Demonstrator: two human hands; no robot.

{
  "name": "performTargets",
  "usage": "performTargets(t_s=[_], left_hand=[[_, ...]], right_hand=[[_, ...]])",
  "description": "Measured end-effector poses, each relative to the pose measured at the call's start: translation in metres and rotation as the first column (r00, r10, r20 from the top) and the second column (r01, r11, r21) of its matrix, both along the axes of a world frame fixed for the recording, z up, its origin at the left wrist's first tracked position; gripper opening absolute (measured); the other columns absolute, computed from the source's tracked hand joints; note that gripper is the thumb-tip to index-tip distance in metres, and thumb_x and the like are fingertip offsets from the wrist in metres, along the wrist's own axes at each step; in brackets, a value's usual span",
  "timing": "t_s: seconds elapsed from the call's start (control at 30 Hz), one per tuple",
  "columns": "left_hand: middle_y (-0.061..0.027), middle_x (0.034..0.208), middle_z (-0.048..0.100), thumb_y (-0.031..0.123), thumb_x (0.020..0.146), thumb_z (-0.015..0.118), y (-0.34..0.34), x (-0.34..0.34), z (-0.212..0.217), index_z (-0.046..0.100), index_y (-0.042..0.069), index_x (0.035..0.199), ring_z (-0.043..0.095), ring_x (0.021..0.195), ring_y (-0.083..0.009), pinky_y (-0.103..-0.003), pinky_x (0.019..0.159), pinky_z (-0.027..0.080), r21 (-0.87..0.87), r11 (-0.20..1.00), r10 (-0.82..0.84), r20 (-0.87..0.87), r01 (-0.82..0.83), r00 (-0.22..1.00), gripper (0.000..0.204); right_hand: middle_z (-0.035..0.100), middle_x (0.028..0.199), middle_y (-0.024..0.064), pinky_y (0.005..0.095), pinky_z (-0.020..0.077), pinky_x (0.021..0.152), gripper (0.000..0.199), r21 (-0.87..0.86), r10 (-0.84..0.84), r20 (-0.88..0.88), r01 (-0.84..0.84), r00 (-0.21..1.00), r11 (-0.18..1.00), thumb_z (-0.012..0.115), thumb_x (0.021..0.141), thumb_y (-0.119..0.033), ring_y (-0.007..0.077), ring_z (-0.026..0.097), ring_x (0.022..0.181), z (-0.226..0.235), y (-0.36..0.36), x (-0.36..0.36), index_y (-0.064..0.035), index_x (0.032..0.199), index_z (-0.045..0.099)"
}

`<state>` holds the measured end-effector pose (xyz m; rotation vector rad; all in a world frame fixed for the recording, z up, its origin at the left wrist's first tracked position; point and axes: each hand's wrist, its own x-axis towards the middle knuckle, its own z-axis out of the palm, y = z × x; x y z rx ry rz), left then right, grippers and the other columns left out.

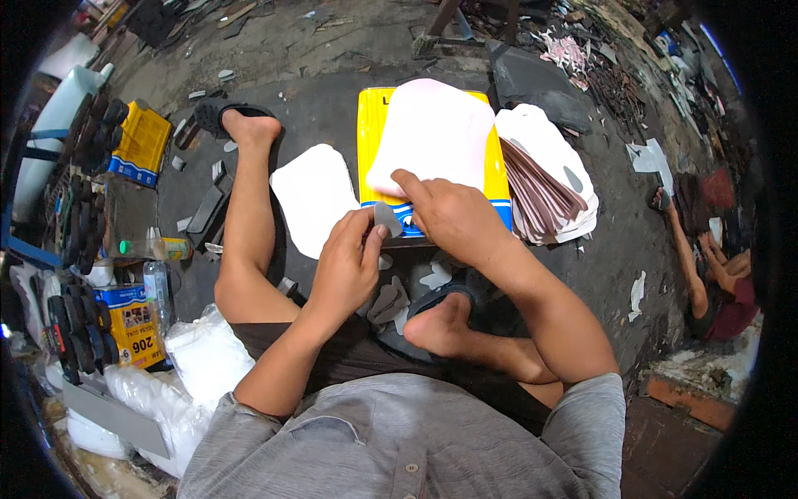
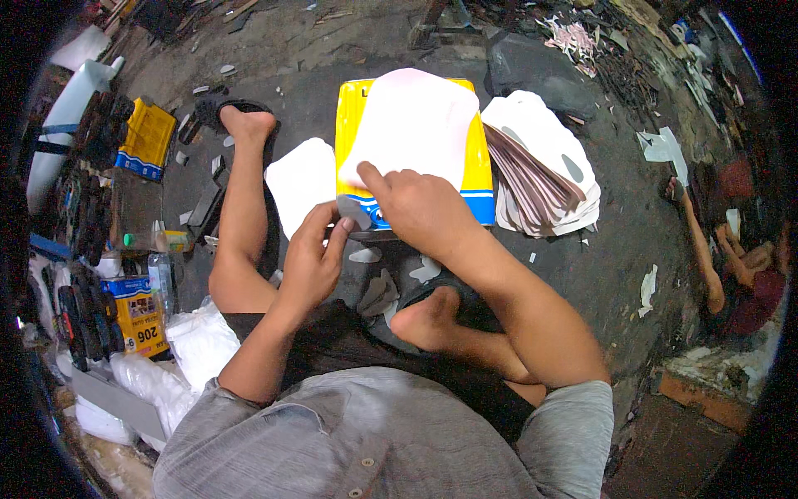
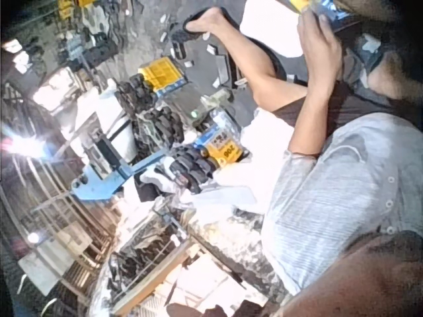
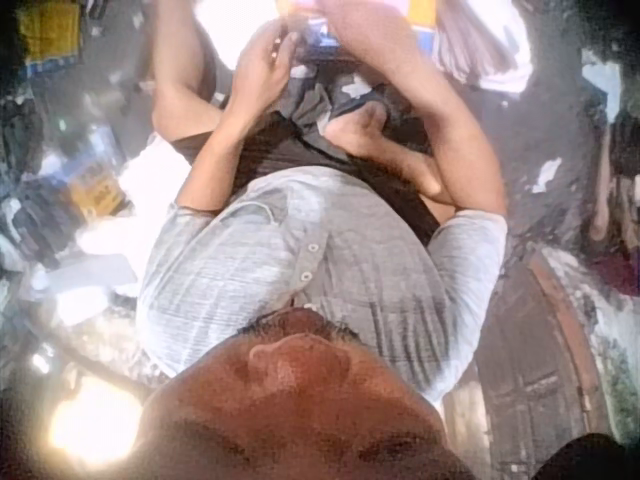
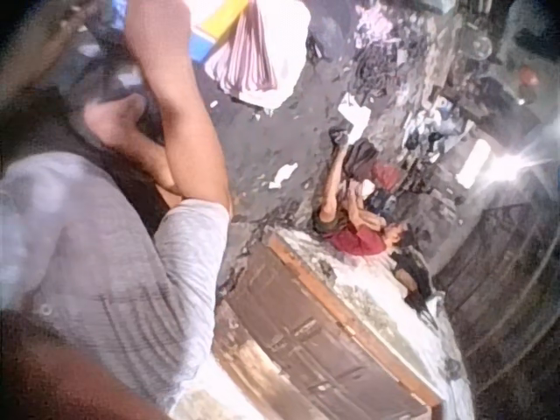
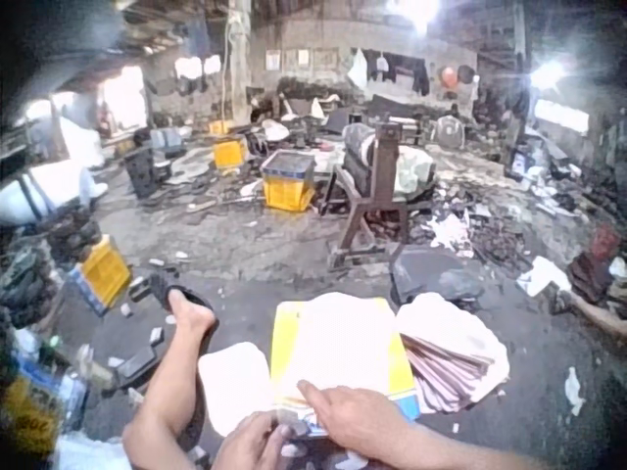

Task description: The person sits on the floor and repeatedly peels pink backing sheets off white adhesive stickers. The stickers are stacked on a yellow box, and the person handles them one by one, placing the peeled stickers and discarded backings on the floor.

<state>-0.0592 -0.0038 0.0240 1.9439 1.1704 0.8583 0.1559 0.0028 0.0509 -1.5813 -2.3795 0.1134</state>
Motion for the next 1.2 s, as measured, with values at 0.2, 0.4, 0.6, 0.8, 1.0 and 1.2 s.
performTargets(t_s=[0.2, 0.4, 0.6, 0.8, 1.0, 1.2], left_hand=[[-0.0187, 0.106, 0.066, 0.010, 0.096, 0.072, 0.013, 0.031, -0.006, 0.067, 0.000, 0.121, 0.069, 0.093, -0.0332, -0.042, 0.083, 0.057, 0.026, 1.000, -0.018, 0.018, 0.017, 1.000, 0.028], [-0.0182, 0.106, 0.068, 0.018, 0.093, 0.076, 0.004, 0.038, -0.010, 0.079, 0.001, 0.104, 0.064, 0.106, -0.0371, -0.045, 0.096, 0.051, 0.193, 0.981, 0.018, -0.179, 0.017, 0.984, 0.021], [-0.0179, 0.111, 0.071, 0.021, 0.090, 0.080, 0.001, 0.047, -0.016, 0.079, 0.001, 0.101, 0.063, 0.104, -0.0365, -0.046, 0.094, 0.051, 0.296, 0.955, 0.041, -0.104, -0.009, 0.994, 0.023], [-0.0164, 0.113, 0.071, 0.015, 0.092, 0.076, -0.001, 0.055, -0.021, 0.079, -0.001, 0.102, 0.061, 0.102, -0.0355, -0.043, 0.094, 0.050, 0.300, 0.954, 0.072, -0.159, -0.021, 0.985, 0.019], [-0.0159, 0.117, 0.071, 0.017, 0.094, 0.075, -0.001, 0.055, -0.024, 0.079, 0.001, 0.106, 0.061, 0.103, -0.0351, -0.043, 0.094, 0.050, 0.323, 0.946, 0.088, -0.155, -0.034, 0.984, 0.020], [-0.0139, 0.116, 0.072, 0.017, 0.095, 0.074, 0.003, 0.058, -0.025, 0.079, 0.001, 0.107, 0.061, 0.102, -0.0341, -0.043, 0.094, 0.050, 0.316, 0.948, 0.093, -0.144, -0.043, 0.985, 0.020]], right_hand=[[0.067, 0.103, 0.0143, 0.0434, 0.0595, 0.081, 0.027, 0.330, -0.016, -0.268, 0.107, 0.963, 0.938, 0.065, 0.095, -0.009, 0.0330, 0.070, 0.092, 0.035, 0.001, 0.032, -0.0042, 0.122, 0.062], [0.070, 0.111, 0.0174, 0.0470, 0.0581, 0.085, 0.027, 0.021, 0.021, -0.389, -0.014, 0.921, 1.000, 0.064, 0.099, -0.011, 0.0382, 0.071, 0.099, 0.002, -0.032, 0.032, -0.0027, 0.125, 0.060], [0.072, 0.110, 0.0203, 0.0473, 0.0576, 0.087, 0.021, -0.079, -0.096, -0.404, 0.070, 0.910, 0.994, 0.064, 0.101, -0.016, 0.0400, 0.071, 0.099, 0.000, -0.032, 0.038, -0.0036, 0.117, 0.069], [0.074, 0.110, 0.0202, 0.0440, 0.0569, 0.085, 0.024, -0.098, -0.105, -0.376, 0.073, 0.921, 0.993, 0.064, 0.104, -0.018, 0.0387, 0.072, 0.098, 0.003, -0.029, 0.038, -0.0011, 0.118, 0.071], [0.074, 0.108, 0.0203, 0.0439, 0.0572, 0.086, 0.024, -0.140, -0.154, -0.352, 0.111, 0.923, 0.984, 0.063, 0.104, -0.018, 0.0389, 0.072, 0.097, 0.007, -0.024, 0.037, -0.0005, 0.117, 0.071], [0.073, 0.102, 0.0225, 0.0495, 0.0566, 0.082, 0.022, -0.104, -0.171, -0.357, 0.143, 0.918, 0.984, 0.060, 0.104, -0.021, 0.0427, 0.070, 0.093, 0.018, -0.020, 0.041, -0.0037, 0.115, 0.069]])
